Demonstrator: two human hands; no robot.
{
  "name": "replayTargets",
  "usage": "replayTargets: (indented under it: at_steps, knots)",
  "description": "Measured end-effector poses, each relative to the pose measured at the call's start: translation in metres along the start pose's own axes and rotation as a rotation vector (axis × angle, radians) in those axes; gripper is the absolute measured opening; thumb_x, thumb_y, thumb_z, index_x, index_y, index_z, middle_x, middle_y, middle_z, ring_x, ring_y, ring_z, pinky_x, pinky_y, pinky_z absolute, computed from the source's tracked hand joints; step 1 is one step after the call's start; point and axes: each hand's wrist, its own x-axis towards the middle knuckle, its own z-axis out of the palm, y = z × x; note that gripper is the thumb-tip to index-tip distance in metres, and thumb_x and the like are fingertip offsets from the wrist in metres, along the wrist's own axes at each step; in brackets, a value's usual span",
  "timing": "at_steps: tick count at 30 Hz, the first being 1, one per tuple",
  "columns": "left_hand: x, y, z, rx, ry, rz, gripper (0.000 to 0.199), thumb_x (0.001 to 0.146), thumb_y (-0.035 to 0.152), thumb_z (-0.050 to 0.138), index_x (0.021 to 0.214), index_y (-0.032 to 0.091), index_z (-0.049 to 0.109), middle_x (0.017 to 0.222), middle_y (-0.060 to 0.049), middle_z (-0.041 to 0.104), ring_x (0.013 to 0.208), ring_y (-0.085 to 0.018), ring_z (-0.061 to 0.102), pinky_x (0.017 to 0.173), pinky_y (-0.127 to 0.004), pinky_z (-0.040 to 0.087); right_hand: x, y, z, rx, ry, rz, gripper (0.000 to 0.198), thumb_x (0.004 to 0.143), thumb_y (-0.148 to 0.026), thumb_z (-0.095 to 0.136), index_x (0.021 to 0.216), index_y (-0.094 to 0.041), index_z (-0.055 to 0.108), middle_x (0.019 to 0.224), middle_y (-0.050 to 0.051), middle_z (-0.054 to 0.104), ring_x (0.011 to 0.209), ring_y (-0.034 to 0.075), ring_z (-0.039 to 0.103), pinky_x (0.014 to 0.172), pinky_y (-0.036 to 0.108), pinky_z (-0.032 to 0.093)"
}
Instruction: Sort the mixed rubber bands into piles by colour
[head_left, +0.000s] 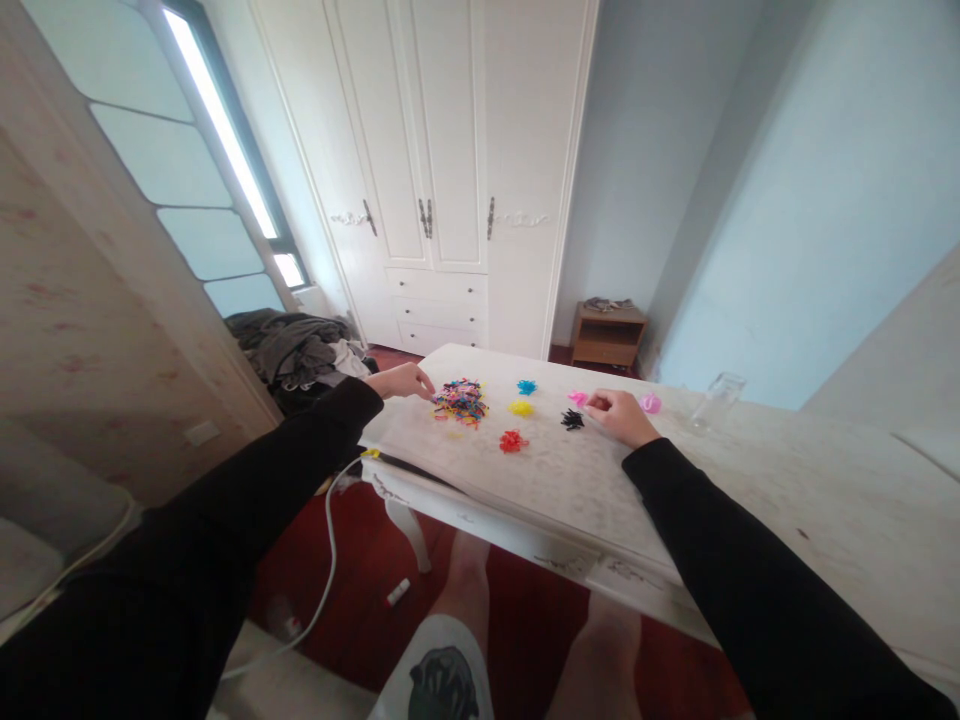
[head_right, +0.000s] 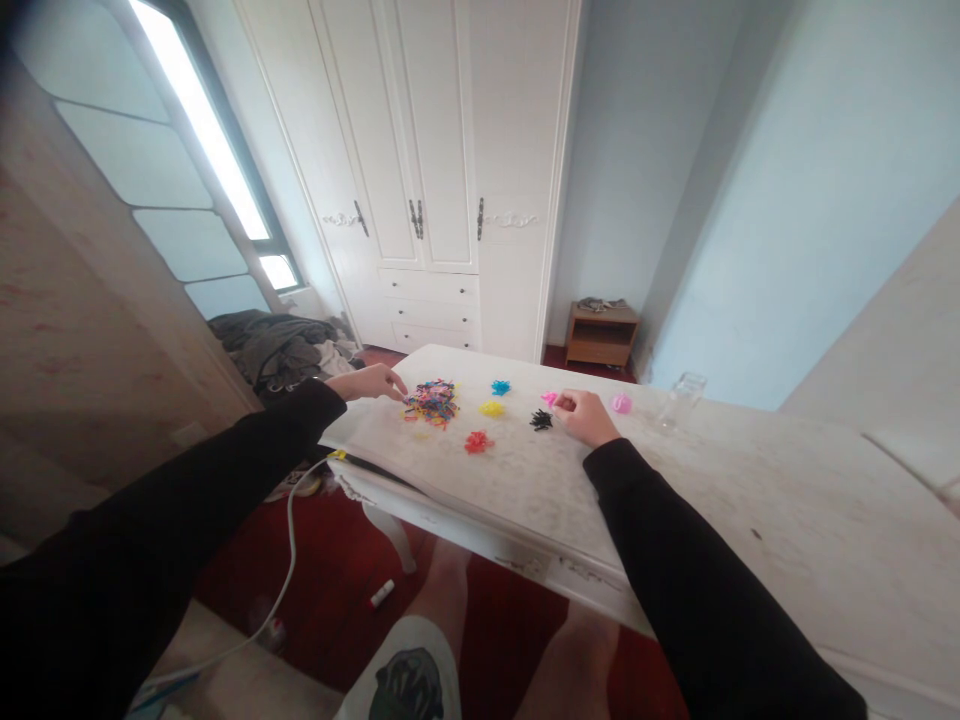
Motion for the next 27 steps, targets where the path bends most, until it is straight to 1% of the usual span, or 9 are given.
replayTargets:
  at_steps: [3, 5, 9, 14, 21, 25, 27]
  knots:
    - [0.0, -0.001, 0.002, 0.043, -0.009, 0.064, 0.027, 0.057, 0.034, 0.076, 0.075, 0.015, 0.08, 0.065, -0.002, 0.068, 0.066, -0.015, 0.051, 0.063, -0.026, 0.038, 0.0, 0.0, 0.0, -0.001, 0.002, -0.002, 0.024, 0.073, -0.038, 0.057, 0.067, -0.016, 0.066, 0.062, 0.005, 0.063, 0.06, 0.017, 0.053, 0.061, 0.03, 0.038]
    - [0.001, -0.001, 0.003, 0.043, -0.008, 0.079, 0.026, 0.057, 0.034, 0.076, 0.073, 0.015, 0.08, 0.067, -0.003, 0.068, 0.067, -0.015, 0.053, 0.065, -0.026, 0.039, 0.0, 0.0, 0.0, -0.001, 0.001, -0.002, 0.025, 0.073, -0.039, 0.057, 0.067, -0.016, 0.066, 0.062, 0.005, 0.063, 0.06, 0.017, 0.053, 0.061, 0.03, 0.038]
    - [0.003, -0.002, 0.002, 0.039, -0.005, 0.068, 0.027, 0.055, 0.036, 0.075, 0.071, 0.015, 0.078, 0.063, -0.002, 0.064, 0.063, -0.015, 0.05, 0.06, -0.026, 0.036, 0.0, 0.0, 0.0, -0.005, -0.003, -0.001, 0.024, 0.072, -0.038, 0.057, 0.067, -0.017, 0.066, 0.062, 0.005, 0.064, 0.06, 0.017, 0.054, 0.061, 0.03, 0.038]
    - [0.001, -0.001, -0.004, 0.003, -0.034, 0.024, 0.033, 0.058, 0.043, 0.074, 0.074, 0.015, 0.077, 0.06, -0.002, 0.057, 0.056, -0.013, 0.044, 0.051, -0.026, 0.032, -0.001, -0.001, 0.0, 0.003, 0.006, -0.005, 0.023, 0.073, -0.038, 0.058, 0.066, -0.017, 0.066, 0.061, 0.005, 0.064, 0.059, 0.017, 0.054, 0.061, 0.03, 0.038]
    - [-0.011, 0.012, -0.01, -0.06, -0.059, 0.016, 0.031, 0.057, 0.041, 0.075, 0.074, 0.015, 0.075, 0.061, -0.002, 0.053, 0.059, -0.014, 0.044, 0.052, -0.025, 0.032, -0.001, 0.0, 0.0, 0.012, -0.002, -0.01, 0.023, 0.072, -0.039, 0.058, 0.066, -0.017, 0.065, 0.061, 0.004, 0.063, 0.059, 0.016, 0.052, 0.061, 0.03, 0.036]
    - [-0.011, 0.01, -0.009, -0.069, -0.049, 0.018, 0.031, 0.058, 0.041, 0.075, 0.072, 0.014, 0.074, 0.06, -0.001, 0.053, 0.057, -0.013, 0.042, 0.052, -0.026, 0.031, -0.001, 0.0, 0.0, 0.002, -0.003, -0.015, 0.023, 0.072, -0.039, 0.058, 0.064, -0.018, 0.063, 0.06, 0.004, 0.062, 0.059, 0.016, 0.051, 0.061, 0.03, 0.036]
    - [-0.008, 0.006, -0.009, -0.051, -0.03, 0.054, 0.03, 0.059, 0.041, 0.075, 0.071, 0.014, 0.074, 0.059, -0.001, 0.054, 0.056, -0.012, 0.042, 0.053, -0.026, 0.03, -0.001, 0.001, 0.0, 0.004, -0.006, -0.014, 0.023, 0.072, -0.039, 0.058, 0.064, -0.018, 0.062, 0.061, 0.003, 0.062, 0.06, 0.016, 0.051, 0.061, 0.03, 0.036]
